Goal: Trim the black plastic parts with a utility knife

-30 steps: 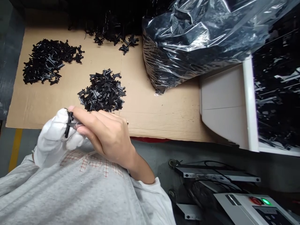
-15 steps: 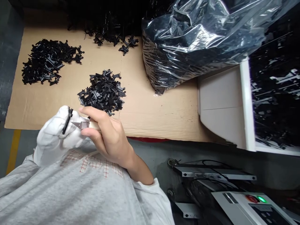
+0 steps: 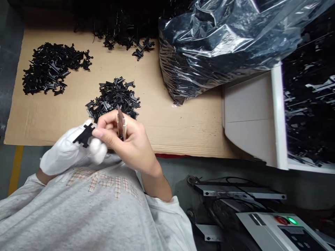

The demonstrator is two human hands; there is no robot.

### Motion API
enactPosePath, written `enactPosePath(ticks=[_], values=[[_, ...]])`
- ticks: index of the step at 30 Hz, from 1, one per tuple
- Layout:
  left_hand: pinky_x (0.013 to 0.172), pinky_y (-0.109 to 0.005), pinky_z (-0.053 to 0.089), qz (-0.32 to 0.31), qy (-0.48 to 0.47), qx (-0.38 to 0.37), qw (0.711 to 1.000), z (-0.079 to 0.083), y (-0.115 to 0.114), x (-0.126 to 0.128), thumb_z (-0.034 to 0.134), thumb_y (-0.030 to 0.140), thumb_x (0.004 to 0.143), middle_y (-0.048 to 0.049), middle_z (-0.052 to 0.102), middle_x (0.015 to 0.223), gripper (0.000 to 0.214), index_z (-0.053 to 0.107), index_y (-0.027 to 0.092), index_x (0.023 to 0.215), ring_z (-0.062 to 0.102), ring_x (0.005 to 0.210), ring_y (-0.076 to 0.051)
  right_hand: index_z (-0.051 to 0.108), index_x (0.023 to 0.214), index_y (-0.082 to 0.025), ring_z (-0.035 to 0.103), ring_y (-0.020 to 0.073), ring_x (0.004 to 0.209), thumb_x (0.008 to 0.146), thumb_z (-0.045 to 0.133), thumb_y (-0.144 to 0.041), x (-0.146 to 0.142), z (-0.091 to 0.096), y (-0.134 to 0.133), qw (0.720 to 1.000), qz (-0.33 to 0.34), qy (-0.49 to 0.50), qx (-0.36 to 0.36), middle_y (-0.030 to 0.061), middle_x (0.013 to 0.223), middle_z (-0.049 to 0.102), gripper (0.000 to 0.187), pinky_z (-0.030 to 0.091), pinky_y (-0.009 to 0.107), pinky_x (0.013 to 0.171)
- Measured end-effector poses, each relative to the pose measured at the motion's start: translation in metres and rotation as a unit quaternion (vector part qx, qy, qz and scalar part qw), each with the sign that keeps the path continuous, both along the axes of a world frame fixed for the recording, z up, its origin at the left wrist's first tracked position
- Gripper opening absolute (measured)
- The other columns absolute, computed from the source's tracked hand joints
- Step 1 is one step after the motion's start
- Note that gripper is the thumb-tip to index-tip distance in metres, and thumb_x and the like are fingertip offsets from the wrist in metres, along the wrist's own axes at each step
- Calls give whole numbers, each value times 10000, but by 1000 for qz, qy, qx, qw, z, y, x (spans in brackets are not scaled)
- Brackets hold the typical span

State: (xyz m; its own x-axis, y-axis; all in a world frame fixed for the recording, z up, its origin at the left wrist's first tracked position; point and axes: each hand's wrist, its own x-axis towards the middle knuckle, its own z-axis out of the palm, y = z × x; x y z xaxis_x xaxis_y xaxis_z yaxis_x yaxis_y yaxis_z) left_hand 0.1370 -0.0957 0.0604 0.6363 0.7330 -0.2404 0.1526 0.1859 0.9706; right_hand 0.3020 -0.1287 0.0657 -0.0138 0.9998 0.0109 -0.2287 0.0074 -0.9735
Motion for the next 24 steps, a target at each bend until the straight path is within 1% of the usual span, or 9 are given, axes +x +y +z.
enactPosePath(ticks=[3,5,7,9,12,15,17,21,24], values=[[754,-296,562,41,-1,64,997,5,10,-2,440,507,1027,2,644,789,397,635,220,834,635,742,-138,621,735,-198,363,51,460,840,814,-396,5,4,1,999,9,-41,-8,-80,569,468,296,310,213,420],[684,-266,533,50,8,64,997,9,13,-3,508,488,1002,13,616,755,357,604,213,795,595,695,-121,609,733,-197,373,56,481,856,798,-415,6,4,1,996,11,-86,0,-71,585,481,313,310,216,429],[553,-240,467,35,-3,11,999,12,12,-3,602,457,946,36,551,655,339,544,207,724,510,575,-96,610,767,-202,392,68,515,911,732,-445,6,1,-1,991,-11,-134,26,-59,621,483,307,330,223,452],[492,-229,420,31,-11,-31,999,16,10,-1,638,414,909,48,507,599,340,497,209,677,455,517,-83,642,907,-211,410,84,556,958,653,-500,6,-5,-4,980,-44,-180,72,-49,682,482,294,365,237,489],[487,-224,429,69,-3,-39,997,17,7,0,604,369,931,50,481,592,321,479,215,679,463,515,-85,615,1203,-231,509,122,670,1004,491,-606,5,-15,-10,955,-71,-240,161,-9,837,562,443,460,277,591],[541,-231,470,97,-10,-14,995,16,4,-2,533,352,990,40,515,631,319,493,217,704,499,553,-93,600,1289,-255,603,152,762,1070,401,-489,4,-19,-13,924,-91,-305,213,26,960,658,377,523,317,688],[573,-253,486,97,-10,3,995,16,3,-3,497,361,1010,30,546,649,341,496,218,700,512,570,-104,608,1305,-279,609,150,714,1071,450,-374,2,-19,-15,909,-98,-332,233,19,953,691,298,522,317,671],[575,-295,477,112,-15,4,994,17,1,-3,503,416,1000,26,510,618,369,478,230,682,498,562,-128,601,1358,-321,593,169,679,1033,536,-278,0,-20,-15,904,-86,-326,263,-1,839,669,334,477,324,628],[588,-314,470,116,-29,-2,993,17,-1,-3,499,448,999,25,479,604,373,490,239,690,482,561,-139,597,1377,-341,559,172,654,1023,549,-248,0,-21,-17,906,-78,-324,260,-3,786,624,370,435,330,603]])
